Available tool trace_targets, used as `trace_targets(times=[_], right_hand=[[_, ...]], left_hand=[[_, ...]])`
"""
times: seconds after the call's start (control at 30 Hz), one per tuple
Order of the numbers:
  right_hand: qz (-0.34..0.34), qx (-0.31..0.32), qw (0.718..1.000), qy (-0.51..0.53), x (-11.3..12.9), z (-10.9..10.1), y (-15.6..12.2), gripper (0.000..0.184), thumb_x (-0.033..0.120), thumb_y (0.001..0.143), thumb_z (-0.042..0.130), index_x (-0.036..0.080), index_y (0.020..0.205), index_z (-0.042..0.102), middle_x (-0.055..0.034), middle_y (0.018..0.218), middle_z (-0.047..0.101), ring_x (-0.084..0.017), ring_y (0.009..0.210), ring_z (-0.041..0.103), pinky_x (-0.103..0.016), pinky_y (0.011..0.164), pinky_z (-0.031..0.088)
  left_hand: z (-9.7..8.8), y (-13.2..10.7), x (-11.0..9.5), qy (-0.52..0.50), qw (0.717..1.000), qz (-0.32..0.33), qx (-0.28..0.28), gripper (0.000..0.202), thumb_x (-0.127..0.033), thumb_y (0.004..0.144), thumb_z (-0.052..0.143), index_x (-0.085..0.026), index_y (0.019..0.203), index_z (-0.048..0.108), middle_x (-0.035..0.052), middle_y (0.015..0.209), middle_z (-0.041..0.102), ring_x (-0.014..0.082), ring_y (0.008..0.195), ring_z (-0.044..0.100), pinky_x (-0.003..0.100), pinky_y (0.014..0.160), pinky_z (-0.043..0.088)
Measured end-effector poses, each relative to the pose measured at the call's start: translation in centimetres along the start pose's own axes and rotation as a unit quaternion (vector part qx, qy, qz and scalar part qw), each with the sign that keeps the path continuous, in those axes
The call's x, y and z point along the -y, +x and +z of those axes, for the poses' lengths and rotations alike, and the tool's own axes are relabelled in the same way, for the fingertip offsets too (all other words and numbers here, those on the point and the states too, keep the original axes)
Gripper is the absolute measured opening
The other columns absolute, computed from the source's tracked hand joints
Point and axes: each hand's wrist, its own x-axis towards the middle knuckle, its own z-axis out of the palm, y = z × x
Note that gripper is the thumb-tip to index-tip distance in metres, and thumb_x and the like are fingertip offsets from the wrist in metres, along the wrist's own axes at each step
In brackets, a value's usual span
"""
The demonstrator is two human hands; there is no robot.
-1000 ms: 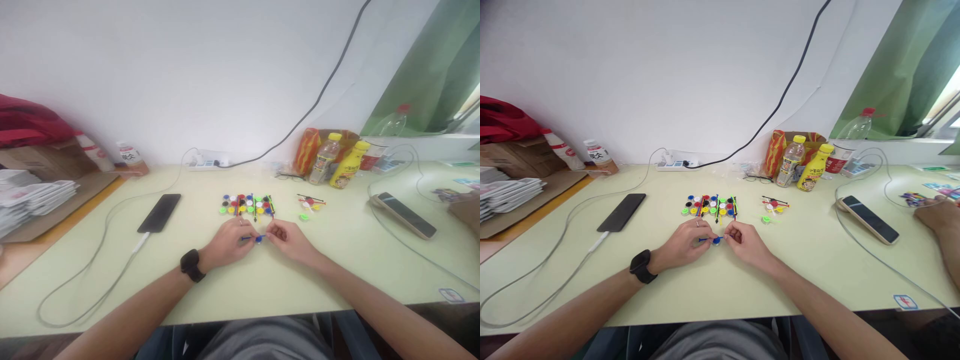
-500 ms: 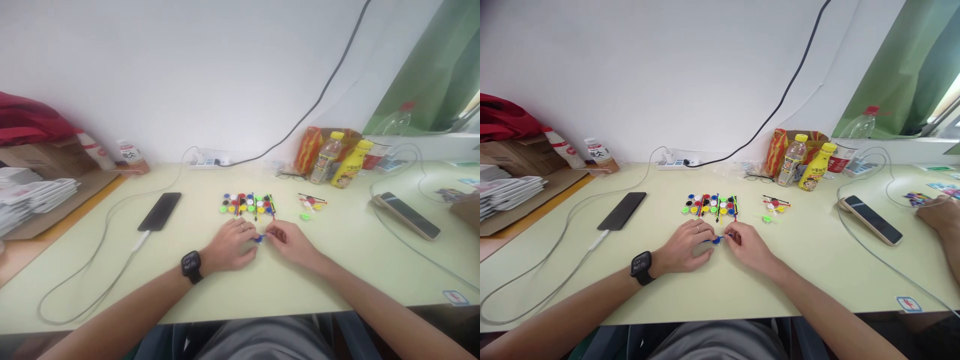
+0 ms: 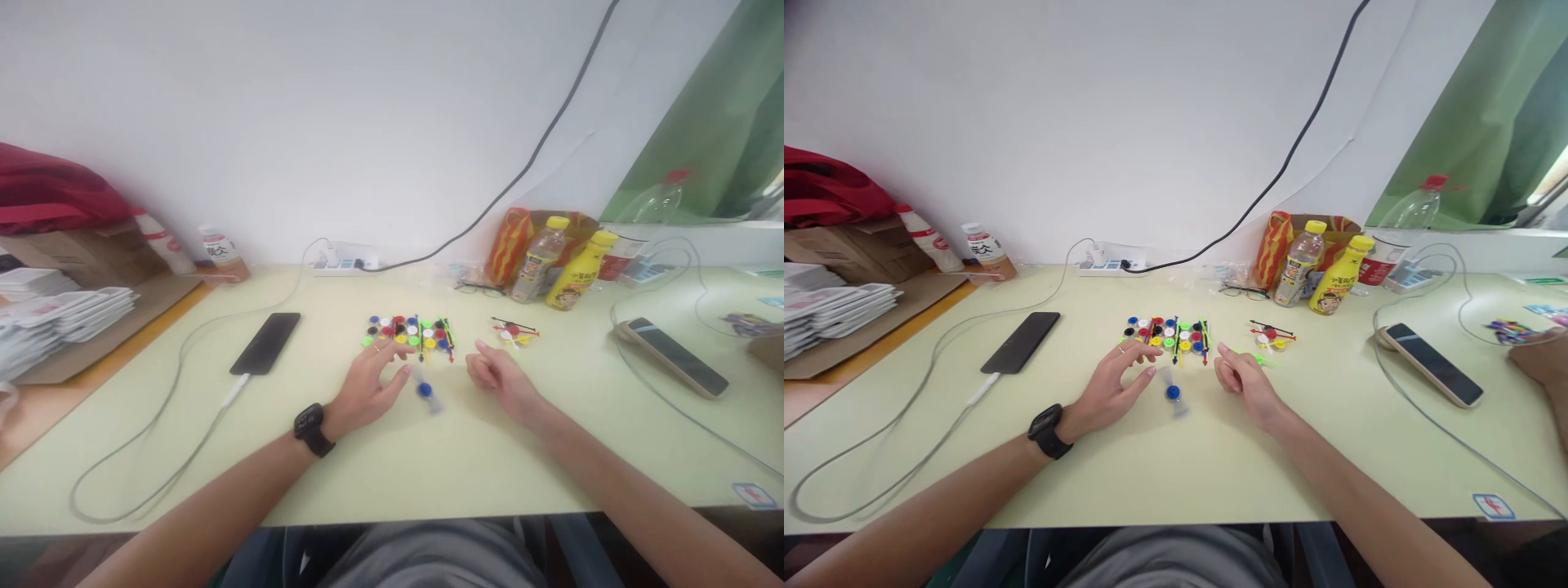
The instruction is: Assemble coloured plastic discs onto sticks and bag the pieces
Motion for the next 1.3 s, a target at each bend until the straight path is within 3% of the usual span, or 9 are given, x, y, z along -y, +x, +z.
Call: trace_targets(times=[0.27, 0.43, 0.6, 0.7, 0.87, 0.97, 1.1, 1.2, 1.3], right_hand=[[-0.019, 0.071, 0.977, -0.202, 0.1, 0.9, -0.1, 0.059, 0.063, 0.098, 0.056, 0.019, 0.059, 0.054, 0.0027, 0.058, 0.040, -0.013, 0.056, 0.034, -0.031, 0.058, 0.027], [-0.049, 0.115, 0.964, -0.234, 0.7, 0.3, -0.4, 0.062, 0.068, 0.103, 0.038, 0.019, 0.079, 0.066, -0.0025, 0.074, 0.057, -0.017, 0.069, 0.050, -0.030, 0.065, 0.038], [-0.064, 0.185, 0.957, -0.215, 1.5, -1.2, -0.5, 0.064, 0.082, 0.077, 0.068, 0.019, 0.084, 0.067, -0.0020, 0.079, 0.059, -0.016, 0.069, 0.047, -0.029, 0.063, 0.037], [-0.058, 0.173, 0.958, -0.223, 1.6, -1.8, -0.3, 0.069, 0.085, 0.064, 0.076, 0.019, 0.082, 0.067, -0.0016, 0.078, 0.057, -0.017, 0.070, 0.045, -0.028, 0.062, 0.037], [-0.042, 0.187, 0.953, -0.232, 1.3, -2.1, -0.2, 0.064, 0.075, 0.059, 0.085, 0.019, 0.086, 0.071, -0.0003, 0.075, 0.055, -0.017, 0.070, 0.046, -0.028, 0.062, 0.037], [-0.039, 0.214, 0.947, -0.237, 1.5, -2.1, -0.5, 0.055, 0.072, 0.073, 0.078, 0.019, 0.083, 0.067, 0.0004, 0.074, 0.053, -0.016, 0.068, 0.044, -0.028, 0.062, 0.035], [-0.043, 0.227, 0.948, -0.217, 2.3, -2.2, -0.8, 0.055, 0.070, 0.100, 0.041, 0.020, 0.083, 0.056, -0.0022, 0.081, 0.053, -0.018, 0.073, 0.044, -0.031, 0.069, 0.038], [-0.038, 0.239, 0.945, -0.218, 2.6, -2.2, -0.8, 0.045, 0.062, 0.103, 0.042, 0.021, 0.091, 0.056, -0.0028, 0.086, 0.055, -0.018, 0.075, 0.046, -0.030, 0.071, 0.040], [-0.038, 0.224, 0.941, -0.251, 2.4, -2.1, -0.6, 0.025, 0.043, 0.102, 0.050, 0.021, 0.096, 0.059, -0.0035, 0.088, 0.059, -0.019, 0.078, 0.049, -0.030, 0.070, 0.041]], left_hand=[[0.3, 0.1, 0.1, -0.020, 1.000, -0.007, 0.002, 0.024, -0.036, 0.107, 0.051, -0.026, 0.122, 0.067, 0.0062, 0.110, 0.068, 0.0228, 0.102, 0.060, 0.040, 0.095, 0.048], [0.0, 0.0, 0.4, -0.097, 0.995, -0.002, 0.019, 0.056, -0.050, 0.113, 0.018, -0.025, 0.129, 0.066, 0.0101, 0.117, 0.067, 0.0246, 0.109, 0.059, 0.043, 0.102, 0.045], [-0.4, 0.2, 0.4, -0.080, 0.991, 0.053, 0.089, 0.085, -0.086, 0.093, 0.026, -0.026, 0.146, 0.053, 0.0145, 0.133, 0.061, 0.0323, 0.119, 0.055, 0.048, 0.107, 0.042], [-0.6, 0.4, 0.1, -0.052, 0.992, 0.053, 0.103, 0.070, -0.075, 0.101, 0.028, -0.027, 0.145, 0.053, 0.0126, 0.138, 0.060, 0.0327, 0.127, 0.051, 0.049, 0.112, 0.038], [-0.5, 0.3, 0.3, -0.047, 0.997, 0.045, 0.050, 0.052, -0.057, 0.109, 0.028, -0.026, 0.140, 0.055, 0.0120, 0.136, 0.060, 0.0305, 0.126, 0.051, 0.047, 0.111, 0.040], [-0.2, 0.2, 0.6, -0.049, 0.998, 0.020, 0.025, 0.044, -0.051, 0.109, 0.036, -0.025, 0.138, 0.055, 0.0118, 0.133, 0.061, 0.0290, 0.122, 0.053, 0.045, 0.107, 0.043], [0.1, 0.3, 0.6, -0.034, 0.999, -0.013, 0.004, 0.029, -0.038, 0.108, 0.045, -0.025, 0.130, 0.059, 0.0091, 0.125, 0.064, 0.0261, 0.119, 0.056, 0.043, 0.104, 0.045], [0.3, 0.4, 0.3, -0.026, 0.999, -0.016, -0.011, 0.023, -0.033, 0.107, 0.049, -0.024, 0.125, 0.060, 0.0075, 0.122, 0.065, 0.0244, 0.118, 0.056, 0.043, 0.105, 0.045], [0.3, 0.4, 0.2, -0.024, 1.000, -0.004, -0.018, 0.021, -0.030, 0.106, 0.053, -0.024, 0.124, 0.061, 0.0074, 0.121, 0.066, 0.0243, 0.117, 0.057, 0.043, 0.106, 0.045]])
